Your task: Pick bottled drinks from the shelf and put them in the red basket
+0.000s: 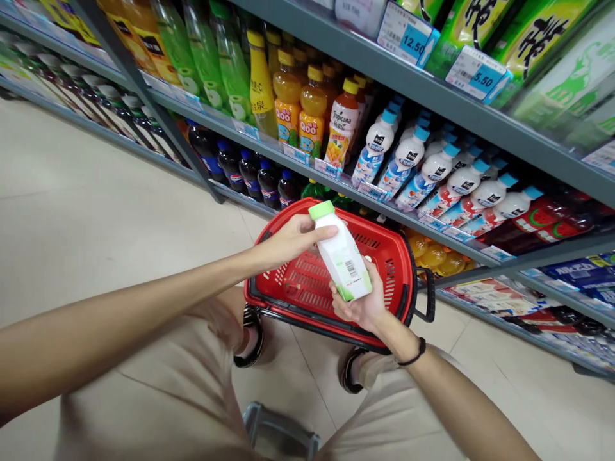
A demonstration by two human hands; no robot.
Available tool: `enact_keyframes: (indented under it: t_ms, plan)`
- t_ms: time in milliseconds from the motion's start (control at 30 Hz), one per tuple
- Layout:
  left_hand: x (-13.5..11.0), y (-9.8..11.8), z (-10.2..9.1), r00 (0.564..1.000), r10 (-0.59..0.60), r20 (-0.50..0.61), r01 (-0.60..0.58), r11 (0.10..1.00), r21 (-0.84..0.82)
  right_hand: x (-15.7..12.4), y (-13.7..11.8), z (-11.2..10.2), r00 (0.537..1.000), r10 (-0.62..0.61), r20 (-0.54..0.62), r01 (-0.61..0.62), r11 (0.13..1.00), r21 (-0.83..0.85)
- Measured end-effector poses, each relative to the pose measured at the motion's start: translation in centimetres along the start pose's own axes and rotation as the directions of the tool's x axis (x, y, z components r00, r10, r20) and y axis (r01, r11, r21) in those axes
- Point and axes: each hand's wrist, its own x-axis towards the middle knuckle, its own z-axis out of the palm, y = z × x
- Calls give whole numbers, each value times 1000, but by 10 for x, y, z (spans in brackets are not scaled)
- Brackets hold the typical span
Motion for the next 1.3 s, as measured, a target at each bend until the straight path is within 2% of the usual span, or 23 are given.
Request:
enact_keyframes:
  t_ms: [100,167,233,300,333,400,500,633,733,867,967,1033,1167,1233,1300]
  plan:
    - [3,-4,-1,994,-19,-111,15,999,-42,3,-2,7,985,-117,-125,107,991,-80]
    - [3,-5,-1,986,-48,-157,36,996,-80,5,-4,8,934,-281,-222,240,951,-197]
    - [2,-5,-2,981,-69,-180,46,991,-128,7,-6,7,858,-436,-270,344,880,-327]
    - [1,-3,-3,980,-75,-187,45,986,-159,7,-8,5,817,-501,-284,371,835,-405]
    - [1,-2,-4,981,-70,-183,40,985,-166,7,-9,5,822,-495,-283,361,836,-413]
    - [-1,0,-4,985,-45,-164,17,986,-168,6,-10,6,858,-435,-272,323,870,-373]
    - [-4,5,-3,997,-9,-81,-8,979,-204,4,-9,10,900,-328,-288,268,936,-229]
    - [-6,8,4,999,41,31,-35,985,-166,4,-6,10,901,-275,-334,260,961,-89]
    - [-4,5,6,998,60,-26,-62,995,-73,8,-6,3,900,-280,-334,272,960,-74]
    - [2,0,0,988,16,-151,-9,999,48,10,-6,-3,876,-340,-341,289,938,-192]
    - [5,-1,-8,978,-22,-209,45,993,106,7,-7,-3,885,-338,-320,278,936,-217]
    - [6,1,-13,984,-40,-172,62,991,120,5,-10,-5,918,-260,-300,223,963,-153]
    - [2,11,-19,999,-38,-14,41,970,239,-1,-20,-16,970,-37,-239,18,997,-77]
    - [-2,16,-18,989,-142,38,121,934,337,-3,-24,-22,975,23,-219,-45,994,-96]
    - [-6,22,-16,968,-251,13,221,875,431,-5,-24,-24,976,69,-206,-96,987,-125]
